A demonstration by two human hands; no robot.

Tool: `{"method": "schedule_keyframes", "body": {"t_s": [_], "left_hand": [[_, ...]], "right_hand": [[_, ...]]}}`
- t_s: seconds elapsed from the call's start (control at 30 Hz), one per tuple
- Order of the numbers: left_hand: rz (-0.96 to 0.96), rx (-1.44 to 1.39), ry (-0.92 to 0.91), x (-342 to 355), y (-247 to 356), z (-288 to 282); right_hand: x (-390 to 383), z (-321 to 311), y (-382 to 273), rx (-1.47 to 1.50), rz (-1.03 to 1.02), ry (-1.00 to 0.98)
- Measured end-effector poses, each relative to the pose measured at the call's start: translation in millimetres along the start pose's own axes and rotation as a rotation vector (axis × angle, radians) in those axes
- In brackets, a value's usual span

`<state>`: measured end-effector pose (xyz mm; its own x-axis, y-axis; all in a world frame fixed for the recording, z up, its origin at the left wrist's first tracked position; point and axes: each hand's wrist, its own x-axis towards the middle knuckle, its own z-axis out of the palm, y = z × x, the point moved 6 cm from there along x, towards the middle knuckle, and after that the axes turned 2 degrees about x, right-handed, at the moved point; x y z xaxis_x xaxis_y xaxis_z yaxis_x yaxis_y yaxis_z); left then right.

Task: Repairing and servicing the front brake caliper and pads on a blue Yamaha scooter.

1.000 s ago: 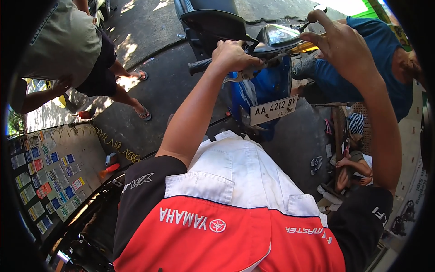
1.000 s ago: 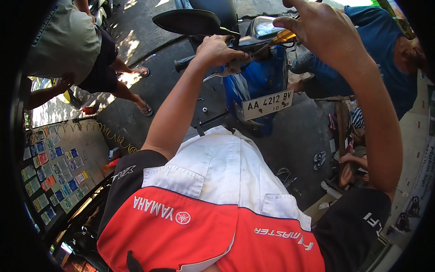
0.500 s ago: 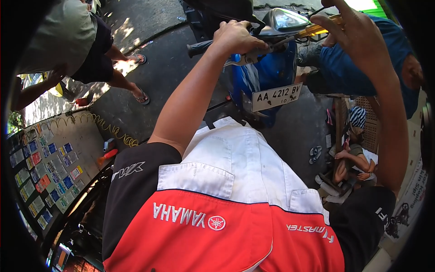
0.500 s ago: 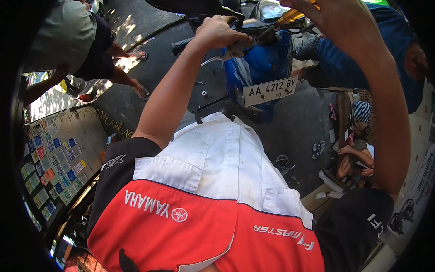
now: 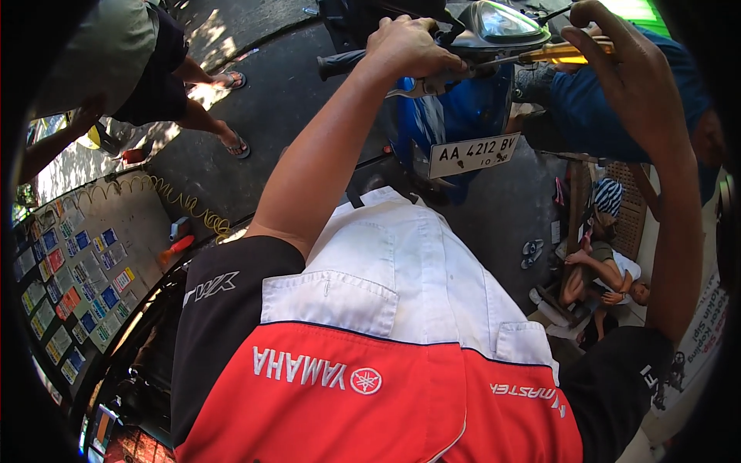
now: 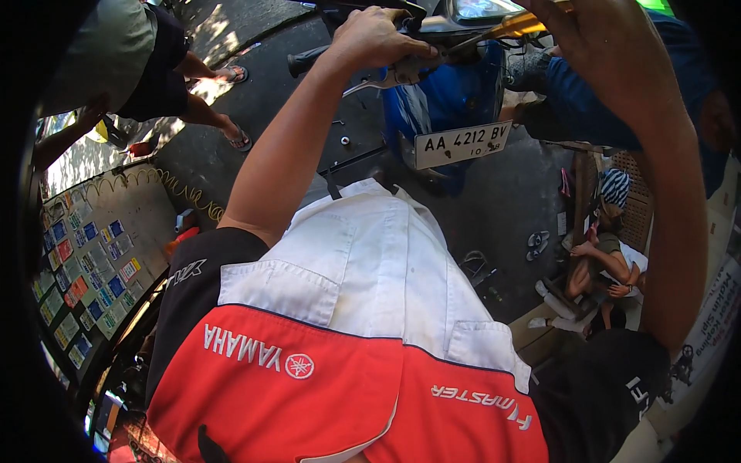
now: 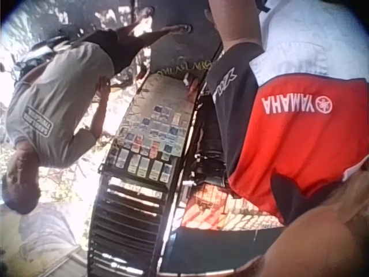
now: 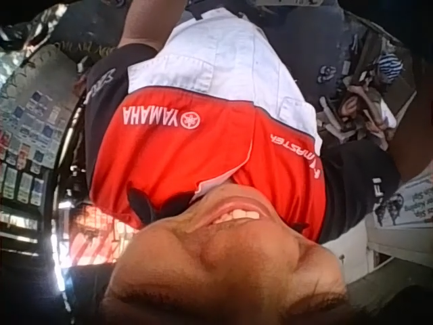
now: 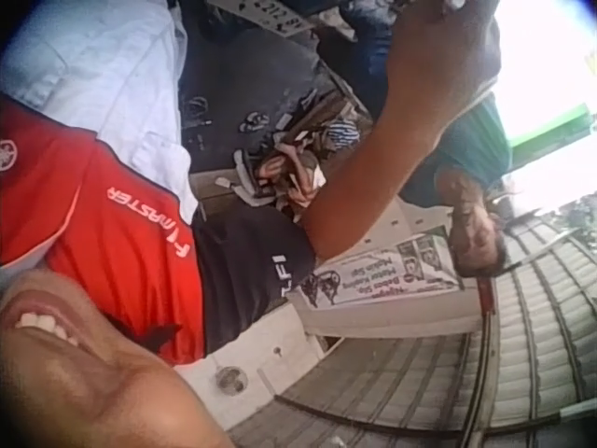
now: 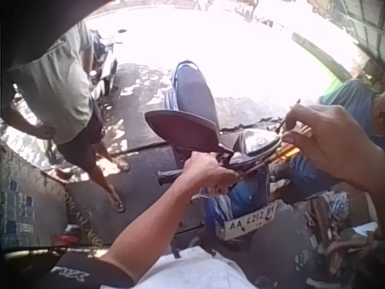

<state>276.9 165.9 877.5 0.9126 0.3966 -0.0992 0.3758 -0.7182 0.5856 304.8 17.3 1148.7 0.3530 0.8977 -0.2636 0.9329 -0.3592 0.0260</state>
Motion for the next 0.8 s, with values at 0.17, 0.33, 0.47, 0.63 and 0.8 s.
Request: {"method": "schedule_keyframes", "body": {"t_s": [0.17,0.33,0.47,0.63,0.8], "left_hand": [[-0.026,-0.008,-0.117,1,-11,-3],[-0.051,0.007,-0.13,-10,-3,-15],[-0.074,0.016,-0.178,-5,-11,-15],[-0.07,-0.033,-0.22,-5,-2,-12],[-0.063,-0.064,-0.275,1,-12,-5]], "right_hand": [[9,5,-7,-0.082,-0.209,0.307],[9,11,25,0.014,-0.018,0.226],[18,2,0,0.052,-0.023,0.193],[13,5,-5,0.015,-0.14,0.218],[21,1,-3,-0.056,-0.05,0.109]]}}
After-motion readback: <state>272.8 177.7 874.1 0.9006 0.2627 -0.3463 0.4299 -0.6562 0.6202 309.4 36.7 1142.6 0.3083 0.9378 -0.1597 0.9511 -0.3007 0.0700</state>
